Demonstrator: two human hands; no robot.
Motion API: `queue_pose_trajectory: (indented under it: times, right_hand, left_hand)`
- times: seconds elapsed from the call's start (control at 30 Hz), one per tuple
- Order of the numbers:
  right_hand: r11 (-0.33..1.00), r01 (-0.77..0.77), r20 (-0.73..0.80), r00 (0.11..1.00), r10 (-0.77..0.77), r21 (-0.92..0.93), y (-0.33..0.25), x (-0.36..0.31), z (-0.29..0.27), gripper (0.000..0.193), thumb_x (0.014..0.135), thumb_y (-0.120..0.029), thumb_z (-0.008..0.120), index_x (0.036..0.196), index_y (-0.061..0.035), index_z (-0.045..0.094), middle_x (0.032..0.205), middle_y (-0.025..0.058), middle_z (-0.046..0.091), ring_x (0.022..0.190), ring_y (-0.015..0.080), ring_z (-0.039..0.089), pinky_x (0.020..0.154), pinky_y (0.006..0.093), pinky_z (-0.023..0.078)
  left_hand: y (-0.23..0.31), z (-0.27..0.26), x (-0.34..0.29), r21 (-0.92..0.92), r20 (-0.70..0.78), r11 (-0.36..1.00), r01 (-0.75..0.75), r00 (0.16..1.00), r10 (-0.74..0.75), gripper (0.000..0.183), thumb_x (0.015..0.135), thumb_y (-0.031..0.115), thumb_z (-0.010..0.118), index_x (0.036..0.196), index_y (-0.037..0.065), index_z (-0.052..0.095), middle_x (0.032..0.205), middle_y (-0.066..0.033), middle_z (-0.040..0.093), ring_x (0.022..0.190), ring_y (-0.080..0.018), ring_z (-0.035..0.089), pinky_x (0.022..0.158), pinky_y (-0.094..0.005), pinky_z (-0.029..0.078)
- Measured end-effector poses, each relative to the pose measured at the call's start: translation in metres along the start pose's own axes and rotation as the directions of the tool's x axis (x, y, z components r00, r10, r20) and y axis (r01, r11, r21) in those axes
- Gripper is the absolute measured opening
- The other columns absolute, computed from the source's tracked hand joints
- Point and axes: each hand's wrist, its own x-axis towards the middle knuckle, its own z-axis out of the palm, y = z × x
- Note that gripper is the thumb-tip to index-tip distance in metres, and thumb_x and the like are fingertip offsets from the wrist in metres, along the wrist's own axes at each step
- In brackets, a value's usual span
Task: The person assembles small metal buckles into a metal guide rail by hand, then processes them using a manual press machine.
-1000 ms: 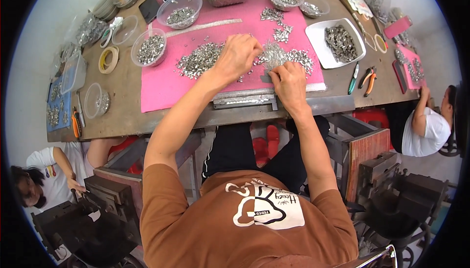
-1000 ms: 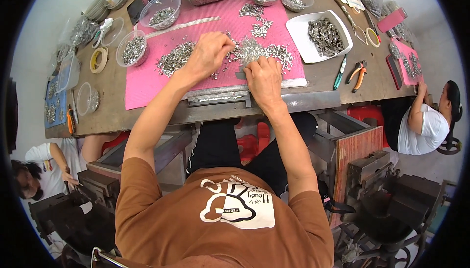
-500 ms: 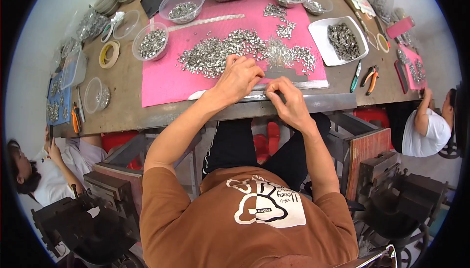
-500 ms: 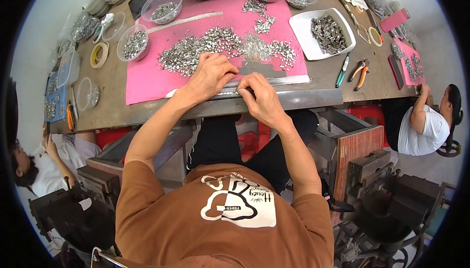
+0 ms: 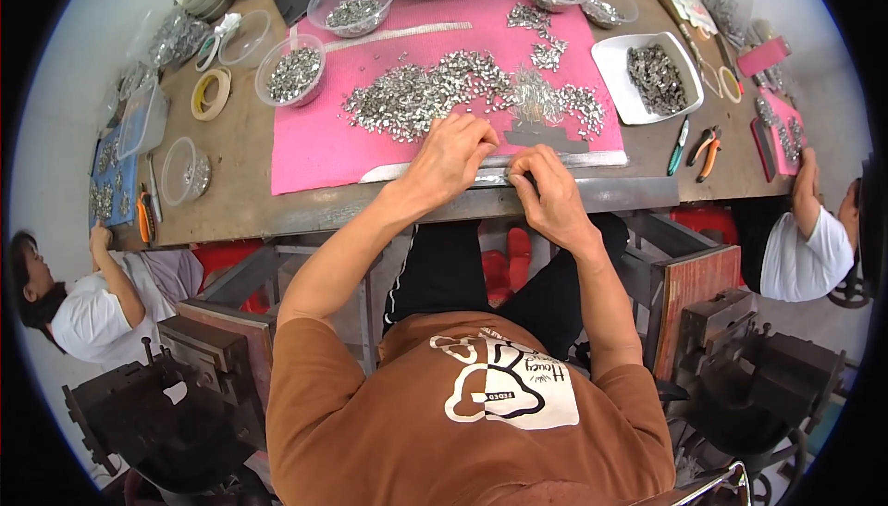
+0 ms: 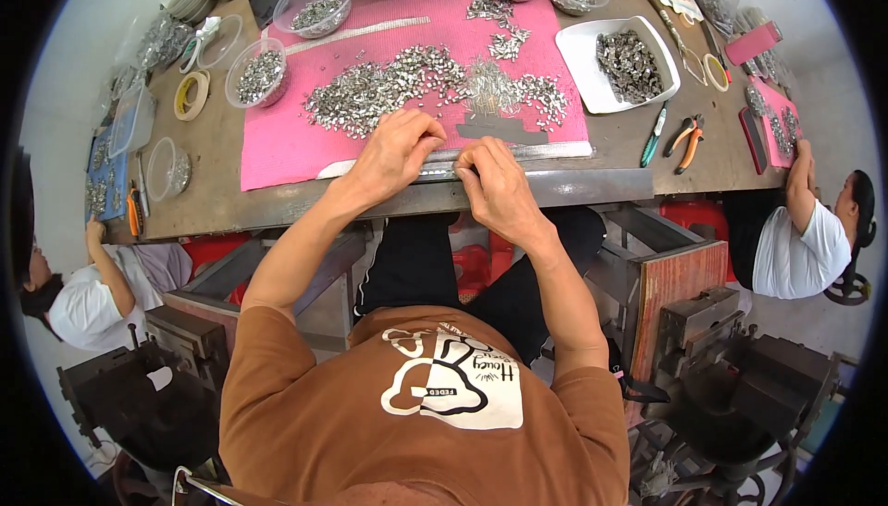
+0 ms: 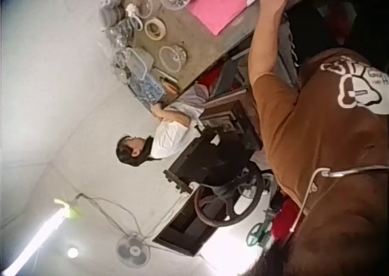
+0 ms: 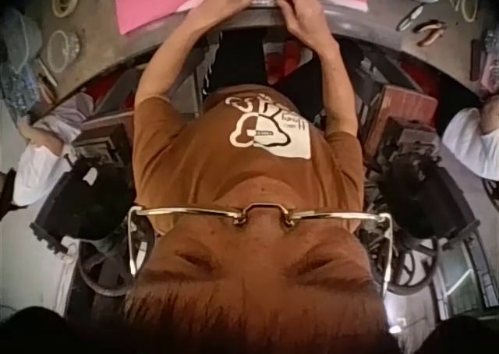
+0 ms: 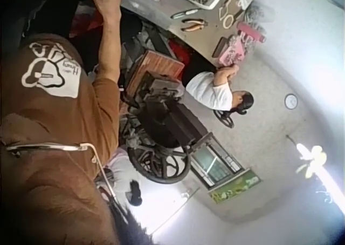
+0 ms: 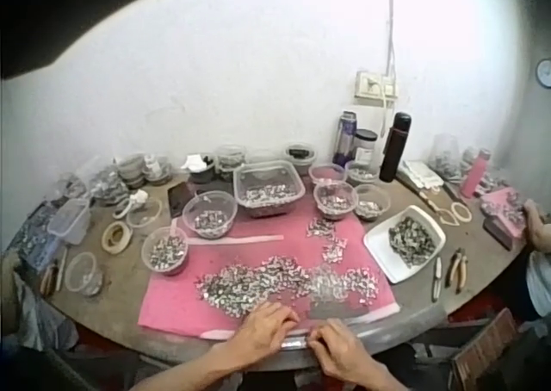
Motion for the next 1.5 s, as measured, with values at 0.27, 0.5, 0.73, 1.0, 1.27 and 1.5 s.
queue_pose_trajectory:
  times: [0.27, 0.5, 0.73, 1.0, 1.27, 1.5]
  right_hand:
    - [0.929, 0.178, 0.075, 0.984, -0.163, -0.325, -0.009, 0.002, -0.003, 0.013, 0.086, 0.001, 0.069, 0.094, -0.0015, 0.059, 0.098, 0.0130, 0.059, 0.091, 0.0314, 0.059, 0.082, 0.0408, 0.046]
    - [0.996, 0.047, -0.123, 0.991, -0.057, -0.076, 0.000, -0.007, -0.001, 0.015, 0.086, 0.002, 0.071, 0.100, -0.0009, 0.068, 0.096, 0.0107, 0.067, 0.088, 0.0282, 0.064, 0.080, 0.0378, 0.050]
    - [0.974, -0.176, -0.272, 0.939, 0.211, 0.145, 0.010, -0.020, 0.004, 0.009, 0.091, 0.004, 0.068, 0.100, 0.0011, 0.070, 0.091, 0.0096, 0.069, 0.076, 0.0175, 0.065, 0.069, 0.0289, 0.051]
    - [0.966, -0.192, -0.269, 0.935, 0.233, 0.170, 0.013, -0.019, 0.003, 0.007, 0.092, 0.002, 0.067, 0.099, 0.0017, 0.070, 0.092, 0.0082, 0.069, 0.078, 0.0159, 0.064, 0.070, 0.0282, 0.050]
    - [0.985, -0.143, -0.301, 0.939, 0.166, 0.097, 0.013, -0.018, 0.001, 0.011, 0.089, 0.004, 0.069, 0.099, 0.0010, 0.070, 0.091, 0.0123, 0.069, 0.079, 0.0241, 0.067, 0.071, 0.0318, 0.053]
    - [0.972, -0.051, -0.251, 0.968, -0.008, -0.228, 0.044, 0.019, -0.015, 0.011, 0.085, 0.002, 0.071, 0.095, -0.0025, 0.071, 0.086, 0.0108, 0.062, 0.083, 0.0299, 0.061, 0.075, 0.0404, 0.048]
  left_hand:
    - [0.028, -0.007, -0.024, -0.280, -0.009, 0.933, 0.225, 0.972, -0.236, 0.006, 0.095, 0.002, 0.062, 0.101, 0.001, 0.062, 0.092, -0.0131, 0.068, 0.083, -0.0327, 0.063, 0.081, -0.0415, 0.048]
    - [0.032, 0.003, -0.025, -0.189, -0.056, 0.978, 0.093, 0.993, -0.106, 0.006, 0.094, 0.002, 0.063, 0.100, 0.003, 0.062, 0.096, -0.0104, 0.066, 0.090, -0.0304, 0.060, 0.082, -0.0399, 0.046]
    - [0.037, 0.005, -0.023, -0.084, -0.018, 0.991, 0.107, 0.994, -0.109, 0.006, 0.093, 0.005, 0.065, 0.098, 0.004, 0.062, 0.092, -0.0097, 0.064, 0.088, -0.0290, 0.058, 0.081, -0.0387, 0.044]
    - [0.037, 0.006, -0.021, -0.096, -0.036, 0.991, 0.094, 0.995, -0.097, 0.009, 0.090, 0.003, 0.067, 0.097, 0.001, 0.062, 0.091, -0.0114, 0.063, 0.085, -0.0316, 0.058, 0.078, -0.0411, 0.047]
    - [0.046, 0.010, -0.028, 0.182, -0.140, 0.982, -0.054, 0.987, 0.080, 0.014, 0.085, 0.004, 0.072, 0.097, 0.004, 0.066, 0.092, -0.0085, 0.066, 0.087, -0.0281, 0.061, 0.084, -0.0422, 0.046]
    - [0.024, 0.004, 0.008, 0.132, -0.093, 0.989, -0.070, 0.992, 0.083, 0.012, 0.089, 0.010, 0.071, 0.101, 0.010, 0.072, 0.088, -0.0048, 0.066, 0.087, -0.0242, 0.061, 0.096, -0.0420, 0.039]
